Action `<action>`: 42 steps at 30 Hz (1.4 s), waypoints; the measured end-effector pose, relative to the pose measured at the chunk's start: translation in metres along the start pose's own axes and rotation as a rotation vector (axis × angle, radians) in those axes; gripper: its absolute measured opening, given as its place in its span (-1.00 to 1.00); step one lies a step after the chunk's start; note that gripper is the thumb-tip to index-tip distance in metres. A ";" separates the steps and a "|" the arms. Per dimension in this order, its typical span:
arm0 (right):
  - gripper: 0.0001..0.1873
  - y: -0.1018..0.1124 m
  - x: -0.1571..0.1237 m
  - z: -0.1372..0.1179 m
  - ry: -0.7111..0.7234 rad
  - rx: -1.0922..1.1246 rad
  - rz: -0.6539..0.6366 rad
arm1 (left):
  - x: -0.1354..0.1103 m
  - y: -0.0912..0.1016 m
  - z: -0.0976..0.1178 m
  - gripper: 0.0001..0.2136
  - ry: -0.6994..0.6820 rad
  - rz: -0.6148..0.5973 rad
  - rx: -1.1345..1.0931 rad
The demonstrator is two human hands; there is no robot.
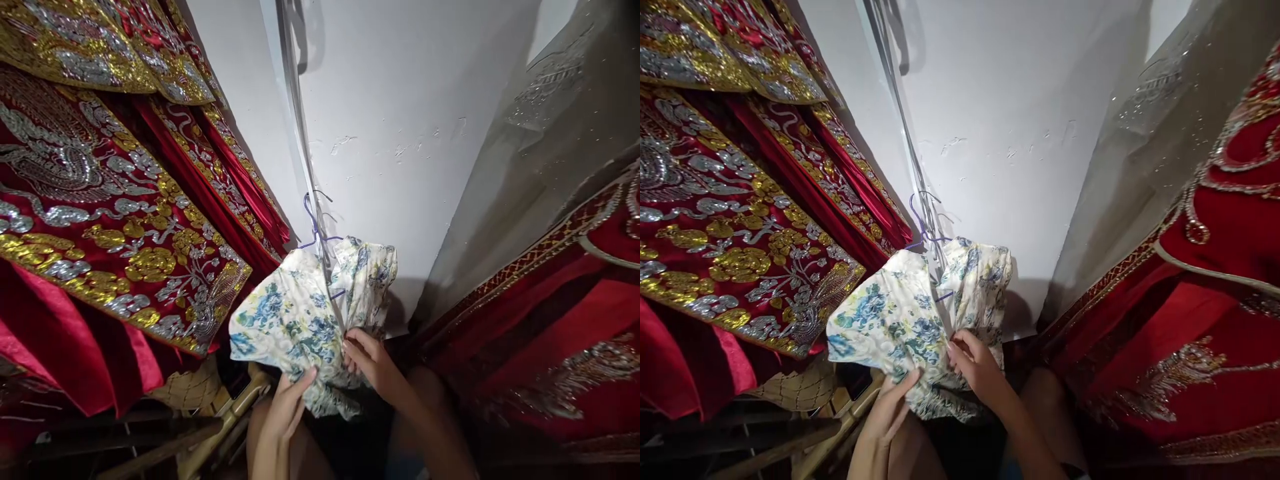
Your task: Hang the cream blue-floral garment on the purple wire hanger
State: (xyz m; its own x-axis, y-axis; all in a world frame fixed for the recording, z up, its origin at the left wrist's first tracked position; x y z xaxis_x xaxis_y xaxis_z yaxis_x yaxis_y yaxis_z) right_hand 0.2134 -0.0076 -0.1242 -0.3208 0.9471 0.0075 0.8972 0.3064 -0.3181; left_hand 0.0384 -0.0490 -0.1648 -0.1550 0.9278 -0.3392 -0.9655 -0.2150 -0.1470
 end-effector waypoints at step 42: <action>-0.60 -0.002 -0.001 0.072 -0.241 0.037 -0.006 | 0.014 -0.048 -0.071 -0.77 -0.476 0.036 0.650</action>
Point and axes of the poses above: each hand's wrist, its own x-axis towards the middle knuckle, its own y-axis out of the back of the hand, z = x × y, the point moved 7 cm from there along x, towards the middle knuckle, and after that the axes turned 14 degrees about x, right-handed, at the moved point
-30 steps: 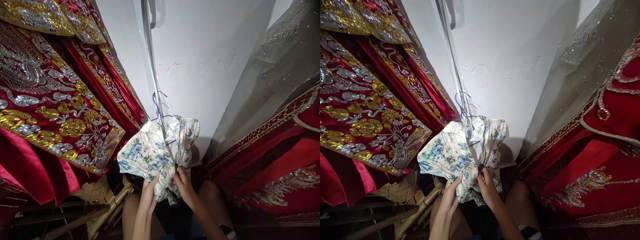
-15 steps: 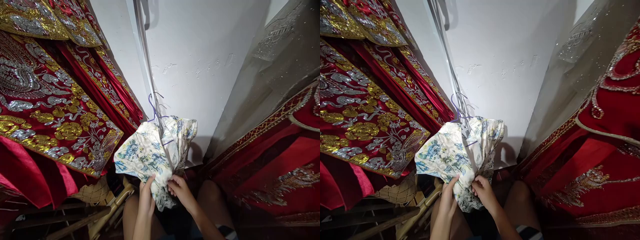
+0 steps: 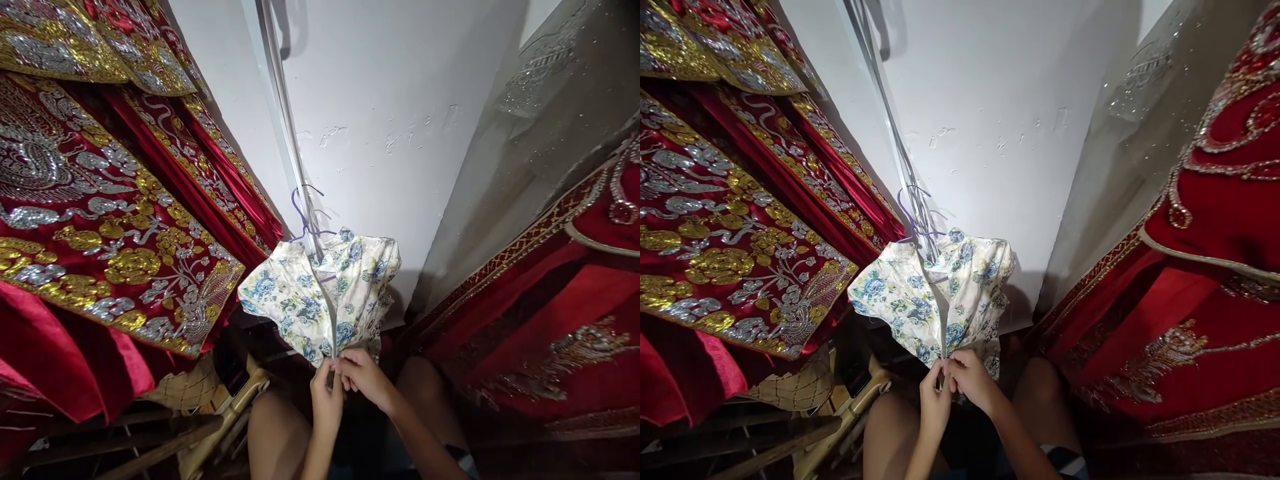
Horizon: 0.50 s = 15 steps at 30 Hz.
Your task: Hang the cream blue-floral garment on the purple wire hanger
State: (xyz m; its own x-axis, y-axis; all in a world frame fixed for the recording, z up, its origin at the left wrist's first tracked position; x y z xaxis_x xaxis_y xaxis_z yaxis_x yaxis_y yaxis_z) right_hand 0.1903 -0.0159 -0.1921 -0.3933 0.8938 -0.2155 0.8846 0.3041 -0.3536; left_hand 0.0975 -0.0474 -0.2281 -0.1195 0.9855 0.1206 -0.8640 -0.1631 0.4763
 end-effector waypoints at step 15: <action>-0.70 -0.046 0.021 -0.231 0.510 0.110 0.012 | 0.036 0.012 0.018 -0.70 -0.164 -0.060 0.265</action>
Point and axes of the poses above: each hand's wrist, its own x-axis towards the middle knuckle, its own y-axis out of the back of the hand, z = x × y, the point moved 7 cm from there along x, towards the middle knuckle, and after that the axes turned 14 degrees about x, right-handed, at the moved point
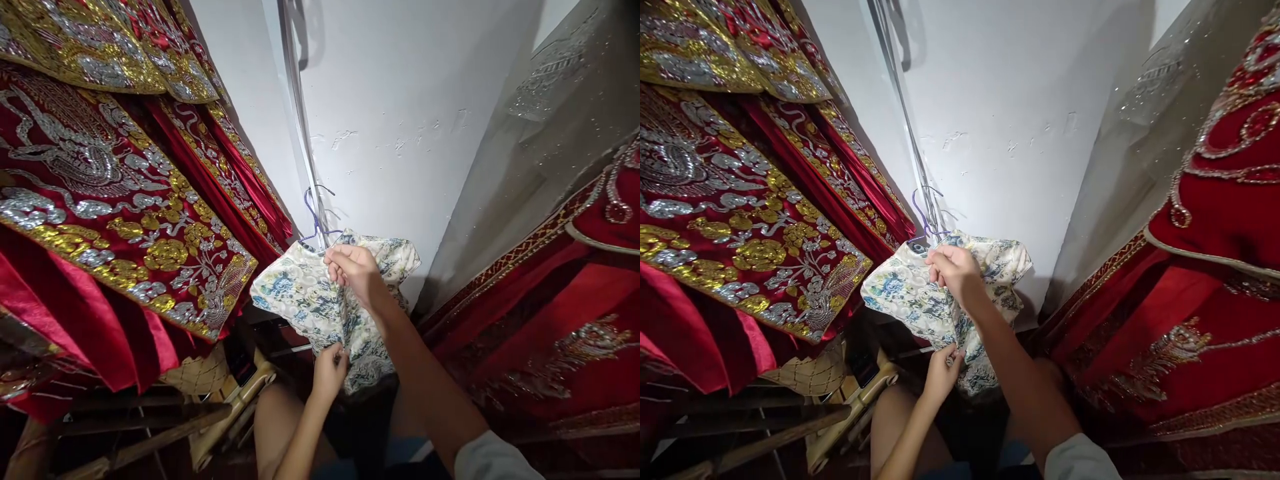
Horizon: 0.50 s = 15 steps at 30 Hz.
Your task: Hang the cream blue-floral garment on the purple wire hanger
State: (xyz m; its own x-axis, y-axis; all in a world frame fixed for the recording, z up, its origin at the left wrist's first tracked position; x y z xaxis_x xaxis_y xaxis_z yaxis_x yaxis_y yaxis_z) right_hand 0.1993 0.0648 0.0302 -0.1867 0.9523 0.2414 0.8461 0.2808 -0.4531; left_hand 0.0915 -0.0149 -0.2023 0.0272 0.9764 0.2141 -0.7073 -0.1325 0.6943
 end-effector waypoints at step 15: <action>-0.74 0.025 -0.003 0.020 0.101 -0.268 0.026 | 0.103 0.177 0.173 -0.84 -0.568 0.446 0.231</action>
State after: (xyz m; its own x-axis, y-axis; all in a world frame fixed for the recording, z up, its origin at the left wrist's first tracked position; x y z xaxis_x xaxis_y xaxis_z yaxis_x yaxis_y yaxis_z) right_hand 0.2109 0.0715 0.0013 -0.1237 0.9382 0.3232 0.9542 0.2019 -0.2208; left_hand 0.0912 0.0334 0.0612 0.1774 0.5925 0.7858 -0.5722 -0.5876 0.5722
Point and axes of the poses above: each hand's wrist, its own x-axis towards the middle knuckle, its own y-axis out of the back of the hand, z = x × y, the point moved 7 cm from there along x, towards the middle knuckle, and after that the axes turned 14 degrees about x, right-handed, at the moved point
